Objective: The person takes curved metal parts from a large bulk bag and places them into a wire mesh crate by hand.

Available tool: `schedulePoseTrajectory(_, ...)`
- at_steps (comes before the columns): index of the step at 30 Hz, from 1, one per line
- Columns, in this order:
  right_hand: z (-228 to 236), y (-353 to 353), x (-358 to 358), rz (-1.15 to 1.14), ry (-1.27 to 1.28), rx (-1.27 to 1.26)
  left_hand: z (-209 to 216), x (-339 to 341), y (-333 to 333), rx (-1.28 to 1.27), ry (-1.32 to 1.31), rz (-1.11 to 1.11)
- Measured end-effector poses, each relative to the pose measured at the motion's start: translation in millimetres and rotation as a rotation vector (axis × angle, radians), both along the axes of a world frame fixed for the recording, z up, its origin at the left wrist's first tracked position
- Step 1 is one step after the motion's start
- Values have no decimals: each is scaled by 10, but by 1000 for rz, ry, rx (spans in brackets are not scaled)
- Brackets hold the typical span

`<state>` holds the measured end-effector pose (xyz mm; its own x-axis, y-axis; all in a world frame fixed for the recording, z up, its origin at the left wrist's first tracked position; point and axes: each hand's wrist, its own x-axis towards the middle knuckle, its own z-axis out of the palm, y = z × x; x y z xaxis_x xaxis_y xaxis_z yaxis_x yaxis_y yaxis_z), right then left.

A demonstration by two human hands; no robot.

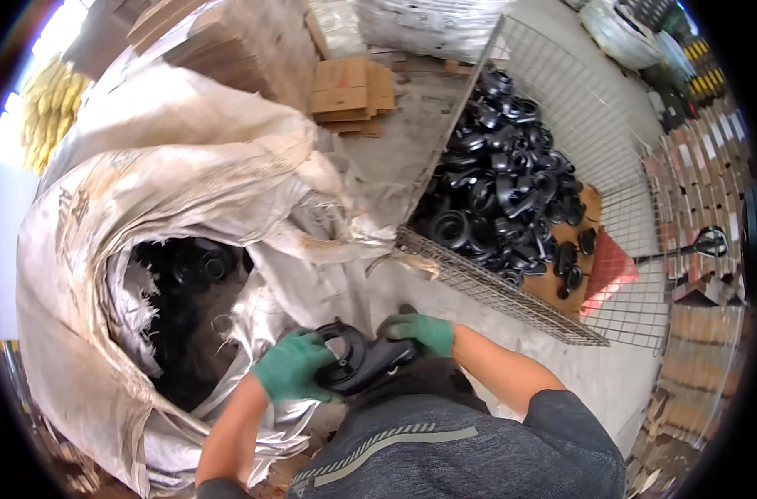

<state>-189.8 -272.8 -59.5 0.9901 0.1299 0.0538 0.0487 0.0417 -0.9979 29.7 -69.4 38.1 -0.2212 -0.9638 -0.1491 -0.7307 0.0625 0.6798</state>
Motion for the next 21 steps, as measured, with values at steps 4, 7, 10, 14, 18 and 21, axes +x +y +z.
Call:
schedulePoseTrajectory(4, -55, -218, -562, -720, 826, 622, -444, -170, -540, -56, -175, -39)
schedulePoseTrajectory(7, -431, -855, -831, -1054, 752, 434, -377, -94, -546, -51, -137, 106)
schedulePoseTrajectory(10, -247, -1885, -657, -1339, 731, 361, -274, 104, -93, -10, -94, 466)
schedulePoseTrajectory(14, 25, -3321, 22, -1538, 78, 1047, -348, 381, 751, 1, -96, 795)
schedulePoseTrajectory(18, -53, -4202, 432, -1553, -123, 724, -367, 505, 1079, 89, -71, 932)
schedulePoseTrajectory(21, -220, -3496, 702, -1370, 227, 308, -443, 613, 1261, 87, -39, 1009)
